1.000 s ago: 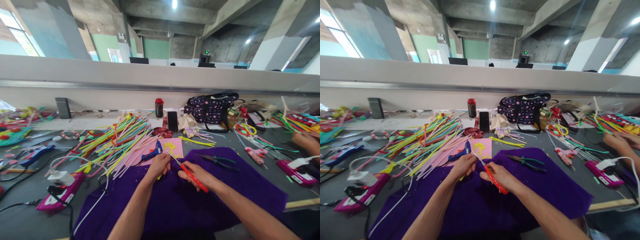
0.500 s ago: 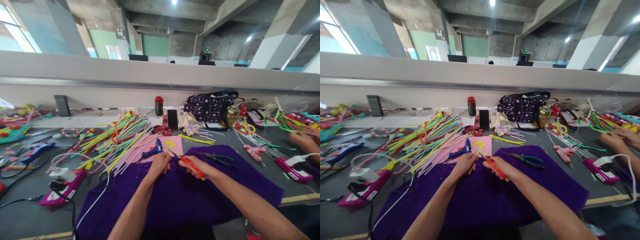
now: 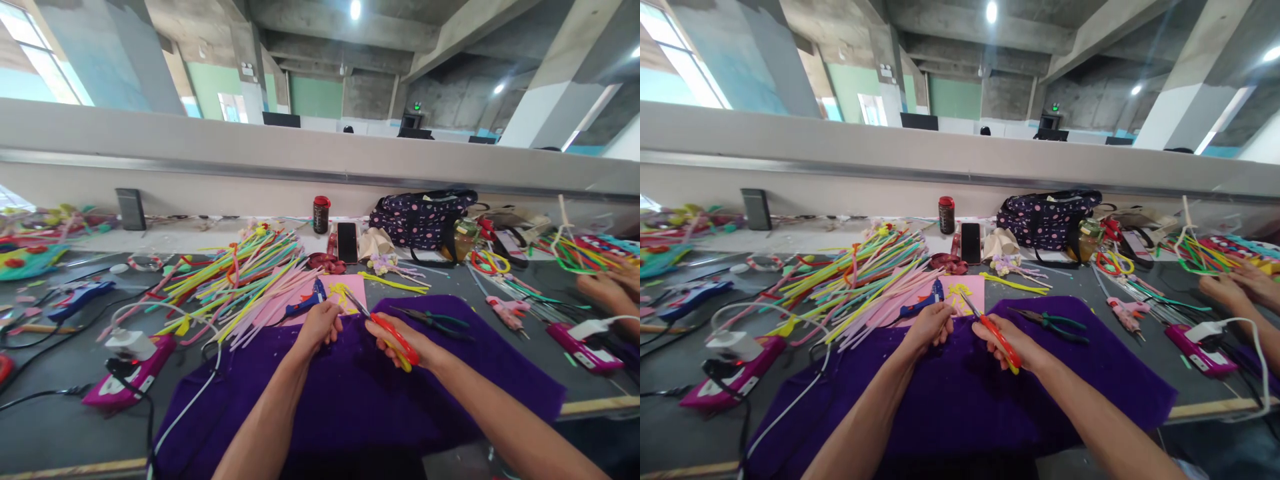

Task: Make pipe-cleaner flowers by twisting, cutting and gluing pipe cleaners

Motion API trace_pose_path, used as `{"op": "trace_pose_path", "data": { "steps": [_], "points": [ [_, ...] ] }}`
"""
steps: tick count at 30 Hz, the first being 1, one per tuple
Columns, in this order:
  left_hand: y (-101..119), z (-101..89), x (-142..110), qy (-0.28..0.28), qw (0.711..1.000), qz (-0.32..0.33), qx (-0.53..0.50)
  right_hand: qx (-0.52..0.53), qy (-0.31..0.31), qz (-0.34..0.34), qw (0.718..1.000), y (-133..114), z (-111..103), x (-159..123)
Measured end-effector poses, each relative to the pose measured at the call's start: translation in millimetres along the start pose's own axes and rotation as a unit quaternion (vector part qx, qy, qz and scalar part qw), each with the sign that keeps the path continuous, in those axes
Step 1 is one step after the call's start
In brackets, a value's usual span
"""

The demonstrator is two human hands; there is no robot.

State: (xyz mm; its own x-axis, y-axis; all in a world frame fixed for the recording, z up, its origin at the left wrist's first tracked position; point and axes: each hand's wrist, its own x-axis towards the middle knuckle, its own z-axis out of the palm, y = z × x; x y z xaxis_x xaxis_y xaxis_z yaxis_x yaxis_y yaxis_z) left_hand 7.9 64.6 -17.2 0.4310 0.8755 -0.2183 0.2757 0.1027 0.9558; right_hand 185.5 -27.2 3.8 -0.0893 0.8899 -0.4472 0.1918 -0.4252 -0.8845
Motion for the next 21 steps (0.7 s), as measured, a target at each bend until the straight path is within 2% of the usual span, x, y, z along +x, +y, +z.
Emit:
{"op": "trace_pose_path", "data": {
  "steps": [4, 11, 16, 21],
  "points": [
    [0, 1.2, 1, -0.005, 0.998, -0.002, -0.059, -0.073, 0.007, -0.028, 0.997, 0, 9, -8],
    [-2, 5.3, 1, -0.016, 0.999, -0.001, -0.050, -0.151, 0.029, -0.069, 0.986, -9, 20, -12],
    [-2, 6.9, 1, -0.016, 1.000, 0.000, -0.014, -0.164, 0.044, -0.069, 0.983, -12, 23, -11],
    [-2, 6.1, 0, -0.015, 1.000, -0.009, 0.012, -0.113, 0.025, -0.038, 0.993, -7, 19, -2]
  ]
}}
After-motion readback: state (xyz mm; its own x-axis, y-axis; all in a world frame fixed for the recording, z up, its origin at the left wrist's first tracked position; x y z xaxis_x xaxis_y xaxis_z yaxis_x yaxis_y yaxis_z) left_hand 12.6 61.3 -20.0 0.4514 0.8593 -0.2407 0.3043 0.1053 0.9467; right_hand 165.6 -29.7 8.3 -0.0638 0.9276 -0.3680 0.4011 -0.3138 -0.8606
